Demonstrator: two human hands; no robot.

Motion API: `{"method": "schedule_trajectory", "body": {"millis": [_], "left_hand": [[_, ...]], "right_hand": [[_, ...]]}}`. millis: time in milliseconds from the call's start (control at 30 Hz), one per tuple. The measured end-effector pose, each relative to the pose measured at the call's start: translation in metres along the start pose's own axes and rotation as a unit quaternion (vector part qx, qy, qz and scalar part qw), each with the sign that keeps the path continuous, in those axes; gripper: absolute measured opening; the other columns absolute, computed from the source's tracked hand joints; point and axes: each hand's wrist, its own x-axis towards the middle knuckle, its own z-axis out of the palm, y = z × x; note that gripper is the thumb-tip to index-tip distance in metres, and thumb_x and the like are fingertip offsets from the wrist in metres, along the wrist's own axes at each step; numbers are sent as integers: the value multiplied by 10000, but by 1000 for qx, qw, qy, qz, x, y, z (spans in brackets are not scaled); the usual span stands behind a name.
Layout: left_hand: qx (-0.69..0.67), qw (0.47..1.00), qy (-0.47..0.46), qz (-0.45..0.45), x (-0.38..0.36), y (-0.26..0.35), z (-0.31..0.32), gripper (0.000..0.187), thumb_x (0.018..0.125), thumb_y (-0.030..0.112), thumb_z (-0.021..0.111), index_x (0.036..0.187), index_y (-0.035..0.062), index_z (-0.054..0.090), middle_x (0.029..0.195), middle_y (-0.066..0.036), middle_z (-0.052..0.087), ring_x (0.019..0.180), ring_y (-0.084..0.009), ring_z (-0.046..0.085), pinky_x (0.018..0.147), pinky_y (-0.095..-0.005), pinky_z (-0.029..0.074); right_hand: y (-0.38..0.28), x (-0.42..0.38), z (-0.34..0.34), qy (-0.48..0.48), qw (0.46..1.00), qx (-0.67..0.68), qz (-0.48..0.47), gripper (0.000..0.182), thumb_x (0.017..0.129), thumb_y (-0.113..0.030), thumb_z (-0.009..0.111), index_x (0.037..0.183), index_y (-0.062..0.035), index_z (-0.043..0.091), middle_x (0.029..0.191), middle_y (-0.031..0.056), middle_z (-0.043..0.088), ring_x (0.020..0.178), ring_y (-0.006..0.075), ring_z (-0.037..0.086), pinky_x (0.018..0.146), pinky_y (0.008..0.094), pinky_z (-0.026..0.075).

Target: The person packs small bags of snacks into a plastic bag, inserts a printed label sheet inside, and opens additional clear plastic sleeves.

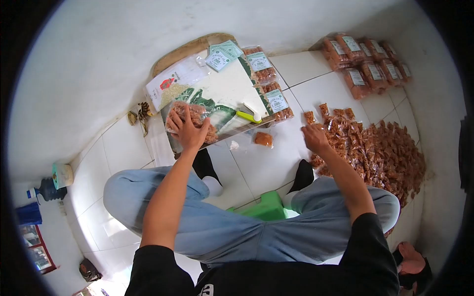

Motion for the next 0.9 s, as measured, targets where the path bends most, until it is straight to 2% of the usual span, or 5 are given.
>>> {"method": "schedule_trajectory", "body": {"millis": [167, 367, 633, 800, 900], "left_hand": [[-3, 1000, -4, 2, 0, -2, -1, 981, 746, 663, 668, 1545, 312, 223, 1616, -196, -26, 1473, -435, -93, 1080, -729, 102], [15, 1000, 8, 10, 0, -3, 1, 977, 755, 668, 657, 1549, 314, 212, 1615, -200, -17, 1472, -439, -84, 1096, -709, 100], [22, 999, 13, 19, -1, -2, 1, 986, 755, 665, 660, 1552, 305, 204, 1612, -213, -9, 1469, -451, -67, 1100, -704, 99], [17, 998, 35, 44, 1, -5, 1, 989, 754, 659, 664, 1552, 296, 206, 1611, -215, -7, 1468, -456, -62, 1104, -697, 102], [21, 999, 14, 29, -3, 2, -5, 954, 788, 626, 670, 1543, 214, 256, 1588, -273, 42, 1453, -488, -22, 1147, -616, 87]], "right_hand": [[15, -31, 34, -129, 982, -97, 101, 526, 793, -118, 637, 1301, -93, 502, 1301, 142, 526, 1292, 298, 471, 998, 410, 462], [29, -32, 63, -72, 982, -18, 174, 388, 768, -135, 670, 1141, -98, 574, 1225, 136, 533, 1200, 305, 504, 1019, 437, 415], [37, -17, 22, 191, 970, 87, 120, 322, 756, -233, 735, 998, -97, 573, 839, 83, 614, 858, 303, 608, 818, 434, 435], [35, 3, -7, 77, 952, 194, 223, 414, 818, -283, 733, 1100, -22, 578, 1083, 163, 594, 1017, 377, 600, 880, 461, 491], [54, 13, 21, 152, 947, 204, 199, 421, 825, -277, 731, 1132, -28, 586, 1075, 178, 596, 1000, 390, 600, 882, 457, 488]]}}
